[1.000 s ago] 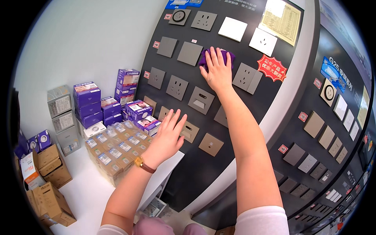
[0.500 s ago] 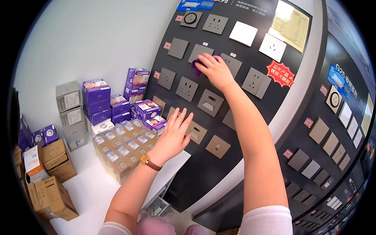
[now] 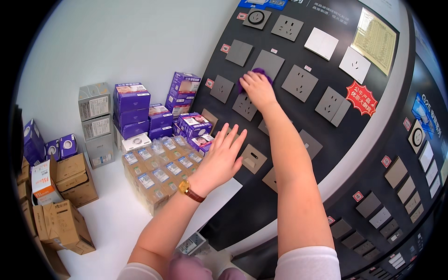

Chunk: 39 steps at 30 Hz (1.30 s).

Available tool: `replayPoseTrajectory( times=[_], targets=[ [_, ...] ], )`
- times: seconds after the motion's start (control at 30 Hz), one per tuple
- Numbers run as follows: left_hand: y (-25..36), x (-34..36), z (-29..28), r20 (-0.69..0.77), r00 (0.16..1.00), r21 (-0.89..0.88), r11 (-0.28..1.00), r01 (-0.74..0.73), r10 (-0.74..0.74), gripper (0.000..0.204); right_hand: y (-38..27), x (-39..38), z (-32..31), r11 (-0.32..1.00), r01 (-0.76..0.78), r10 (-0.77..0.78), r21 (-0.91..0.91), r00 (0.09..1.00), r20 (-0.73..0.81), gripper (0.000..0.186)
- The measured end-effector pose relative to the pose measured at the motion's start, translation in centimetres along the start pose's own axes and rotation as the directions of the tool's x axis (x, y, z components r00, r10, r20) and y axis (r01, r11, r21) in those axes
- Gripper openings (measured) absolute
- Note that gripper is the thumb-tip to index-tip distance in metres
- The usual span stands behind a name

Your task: The person wipes a wall-mounted display of electrical switches and sockets using a purple cloth. They systematically clean each unit on the dark gray panel and also wipe the white countertop below, which holds stacked product boxes.

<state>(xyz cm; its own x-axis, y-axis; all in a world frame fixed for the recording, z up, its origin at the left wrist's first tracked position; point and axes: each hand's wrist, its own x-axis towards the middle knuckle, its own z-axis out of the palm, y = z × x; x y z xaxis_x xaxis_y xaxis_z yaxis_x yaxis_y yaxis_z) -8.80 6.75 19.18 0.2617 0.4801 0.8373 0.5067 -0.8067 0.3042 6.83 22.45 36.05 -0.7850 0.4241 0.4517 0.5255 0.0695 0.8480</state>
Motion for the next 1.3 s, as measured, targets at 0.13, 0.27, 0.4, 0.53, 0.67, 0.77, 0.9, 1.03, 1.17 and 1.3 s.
replayPoseTrajectory(
  times=[0.13,0.27,0.4,0.53,0.67,0.77,0.9,1.03,1.17,1.3],
  targets=[
    [0.3,-0.1,0.6,0.023,1.000,0.009,1.000,-0.019,0.019,0.064,-3.3,-2.7,0.7,0.999,0.007,-0.007,0.032,1.000,-0.017,0.039],
    [0.6,-0.2,1.1,0.022,0.999,0.005,0.999,-0.037,0.037,0.063,-4.8,-5.7,1.0,0.958,0.256,-0.270,0.132,0.958,0.100,0.037],
    [0.7,-0.4,1.1,0.052,0.997,-0.002,0.999,-0.049,0.049,0.061,-4.5,-7.1,-0.9,0.910,0.379,-0.405,0.166,0.898,0.171,0.039],
    [1.1,-0.4,1.4,0.062,0.996,-0.017,0.998,-0.059,0.060,0.060,-0.6,-7.9,-4.5,0.982,0.150,-0.162,0.112,0.981,0.108,0.044],
    [1.1,-0.6,1.6,0.079,0.995,-0.029,0.998,-0.063,0.065,0.061,3.1,-11.4,-8.5,0.992,0.081,-0.095,0.095,0.984,0.150,0.052],
    [1.2,-0.5,1.4,0.085,0.994,-0.035,0.997,-0.069,0.071,0.061,4.1,-15.4,-11.6,0.996,0.058,-0.069,0.064,0.980,0.185,0.057],
    [1.2,-0.8,1.3,0.083,0.993,-0.035,0.996,-0.082,0.085,0.060,5.2,-21.7,-14.0,0.999,-0.021,0.016,0.032,0.989,0.145,0.056],
    [1.3,-0.7,1.5,0.081,0.993,-0.043,0.995,-0.086,0.089,0.060,5.0,-26.9,-15.4,0.989,-0.148,0.146,0.017,0.986,0.077,0.047],
    [1.5,-0.6,1.4,0.089,0.991,-0.037,0.995,-0.095,0.097,0.060,4.0,-27.2,-15.2,0.952,-0.298,0.297,0.068,0.955,0.019,0.045],
    [1.3,-0.7,1.5,0.103,0.990,-0.016,0.996,-0.091,0.092,0.060,2.6,-22.3,-14.1,0.898,-0.363,0.357,0.250,0.932,0.070,0.049]
  ],
)
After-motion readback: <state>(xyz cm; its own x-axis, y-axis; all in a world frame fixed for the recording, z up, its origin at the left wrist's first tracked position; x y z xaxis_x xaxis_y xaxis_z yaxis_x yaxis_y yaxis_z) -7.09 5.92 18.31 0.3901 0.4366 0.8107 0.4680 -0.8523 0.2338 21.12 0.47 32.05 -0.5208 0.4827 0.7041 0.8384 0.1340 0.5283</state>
